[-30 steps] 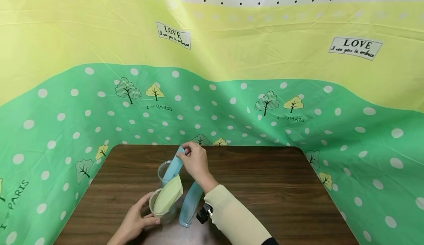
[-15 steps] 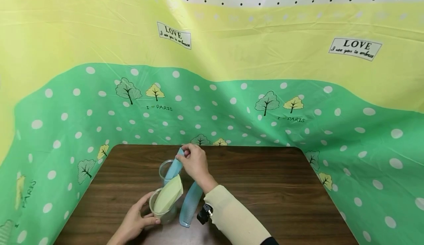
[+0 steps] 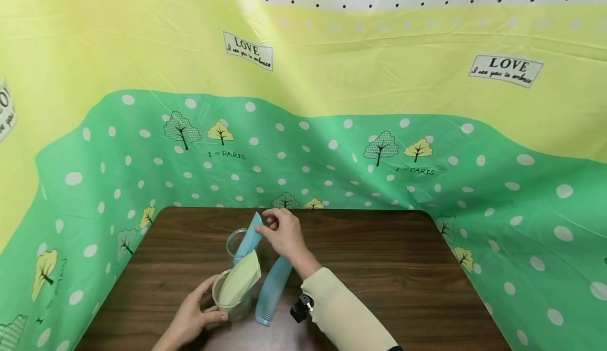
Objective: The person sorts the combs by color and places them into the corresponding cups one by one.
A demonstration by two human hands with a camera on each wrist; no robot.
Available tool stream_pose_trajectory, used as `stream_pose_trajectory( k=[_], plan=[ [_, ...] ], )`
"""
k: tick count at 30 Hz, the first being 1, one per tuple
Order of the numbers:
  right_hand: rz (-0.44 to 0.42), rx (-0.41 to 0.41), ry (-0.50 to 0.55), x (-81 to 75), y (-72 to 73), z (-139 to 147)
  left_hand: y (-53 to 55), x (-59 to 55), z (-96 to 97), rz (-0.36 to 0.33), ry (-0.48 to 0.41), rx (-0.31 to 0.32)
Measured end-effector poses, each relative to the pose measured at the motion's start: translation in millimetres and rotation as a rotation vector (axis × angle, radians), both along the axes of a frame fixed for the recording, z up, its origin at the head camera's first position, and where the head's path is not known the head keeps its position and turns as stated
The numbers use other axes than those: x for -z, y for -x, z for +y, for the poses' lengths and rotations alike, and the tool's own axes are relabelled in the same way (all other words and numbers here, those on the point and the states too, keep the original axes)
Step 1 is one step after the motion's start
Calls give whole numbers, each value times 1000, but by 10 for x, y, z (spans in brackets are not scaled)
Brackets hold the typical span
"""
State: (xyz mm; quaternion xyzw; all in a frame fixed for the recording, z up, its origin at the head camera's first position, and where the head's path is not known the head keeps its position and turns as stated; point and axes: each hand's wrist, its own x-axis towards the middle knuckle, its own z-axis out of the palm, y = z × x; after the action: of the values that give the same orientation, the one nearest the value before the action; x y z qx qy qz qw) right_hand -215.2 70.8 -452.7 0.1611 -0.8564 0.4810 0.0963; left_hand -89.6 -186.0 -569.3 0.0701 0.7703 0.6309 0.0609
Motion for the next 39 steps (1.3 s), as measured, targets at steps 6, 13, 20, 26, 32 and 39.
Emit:
stream_pose_trajectory(
  k=[6, 13, 20, 26, 32, 39],
  plan=[
    [0, -37, 22, 54, -25, 136, 5, 11, 10, -13, -15, -2],
    [-17, -78, -7, 139, -54, 252, -10, 26, 3, -3, -15, 1],
    [-44, -60, -32, 271, -80, 334, -22, 31, 6, -20, -20, 5],
    [-68, -55, -74, 410, -73, 403, -14, 16, 17, -10, -13, 3],
    [-132, -61, -141, 529, -58, 454, -9, 1, 17, 2, 0, 1],
    [-169, -72, -216, 681, -41, 502, -11, 3, 14, 4, 0, 7]
  ],
)
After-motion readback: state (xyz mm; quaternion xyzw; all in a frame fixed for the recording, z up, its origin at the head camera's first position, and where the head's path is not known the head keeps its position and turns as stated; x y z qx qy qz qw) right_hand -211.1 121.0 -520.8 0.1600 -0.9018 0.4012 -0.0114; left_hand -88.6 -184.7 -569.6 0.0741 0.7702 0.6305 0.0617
